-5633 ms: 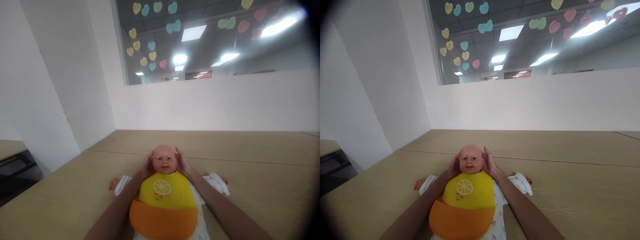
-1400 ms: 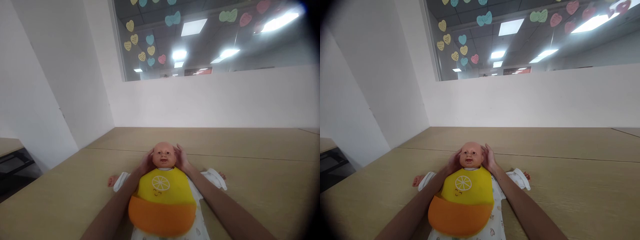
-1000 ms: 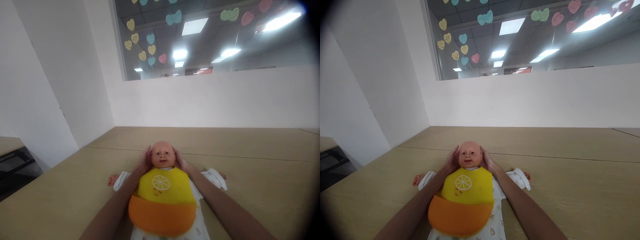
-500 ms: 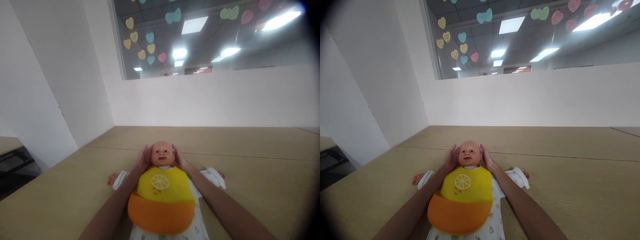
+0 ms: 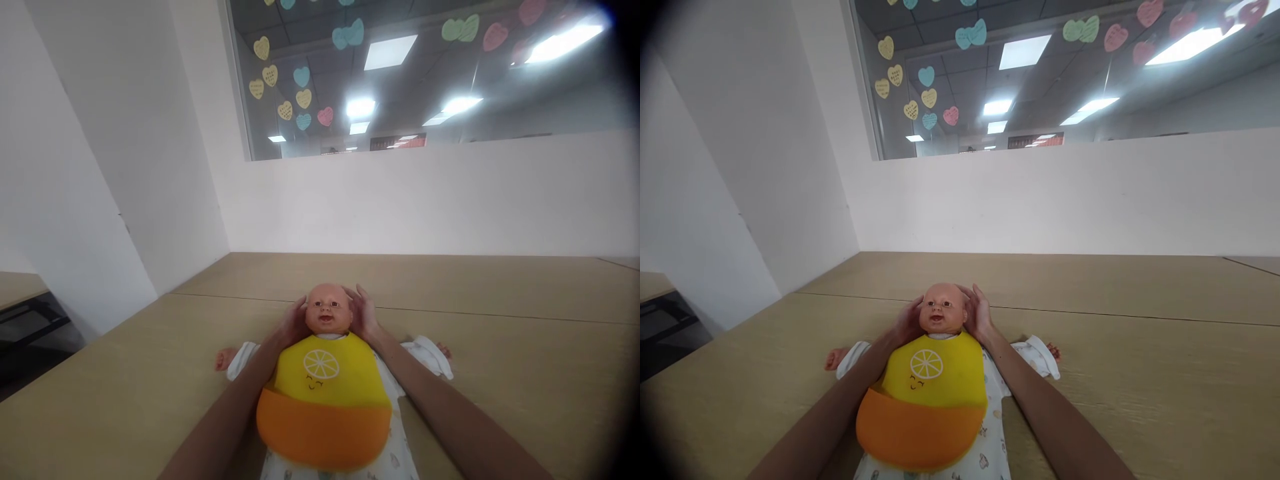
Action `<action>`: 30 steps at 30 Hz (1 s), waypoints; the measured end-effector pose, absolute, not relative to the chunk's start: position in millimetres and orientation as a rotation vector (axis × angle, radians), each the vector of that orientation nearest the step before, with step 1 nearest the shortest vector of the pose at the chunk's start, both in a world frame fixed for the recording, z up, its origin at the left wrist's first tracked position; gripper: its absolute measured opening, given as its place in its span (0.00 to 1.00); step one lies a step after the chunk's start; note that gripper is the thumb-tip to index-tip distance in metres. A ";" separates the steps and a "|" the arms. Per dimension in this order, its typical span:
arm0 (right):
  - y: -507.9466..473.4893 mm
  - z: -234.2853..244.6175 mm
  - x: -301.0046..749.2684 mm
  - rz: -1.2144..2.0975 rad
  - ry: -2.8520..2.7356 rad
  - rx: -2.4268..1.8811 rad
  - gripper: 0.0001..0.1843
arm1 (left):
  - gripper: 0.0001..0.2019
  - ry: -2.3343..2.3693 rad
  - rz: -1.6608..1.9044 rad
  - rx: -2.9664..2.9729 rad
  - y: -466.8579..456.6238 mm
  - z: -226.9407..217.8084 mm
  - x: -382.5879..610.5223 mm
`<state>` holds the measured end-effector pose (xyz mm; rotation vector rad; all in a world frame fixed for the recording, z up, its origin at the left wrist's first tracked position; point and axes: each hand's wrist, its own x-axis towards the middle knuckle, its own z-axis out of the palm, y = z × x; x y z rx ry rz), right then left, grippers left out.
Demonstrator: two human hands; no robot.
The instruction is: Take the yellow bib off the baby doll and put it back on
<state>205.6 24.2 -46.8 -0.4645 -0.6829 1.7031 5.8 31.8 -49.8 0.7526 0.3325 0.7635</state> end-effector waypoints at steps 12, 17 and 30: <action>28.7 -51.6 208.9 1.689 -0.643 -0.464 0.21 | 0.28 0.381 0.830 0.787 22.8 -41.6 12.2; 24.7 -51.8 203.3 1.898 -0.769 -0.488 0.25 | 0.28 0.398 0.922 0.754 20.9 -41.2 11.0; 25.6 -53.8 195.7 1.964 -0.830 -0.513 0.24 | 0.20 0.523 1.142 0.841 27.2 -41.2 5.1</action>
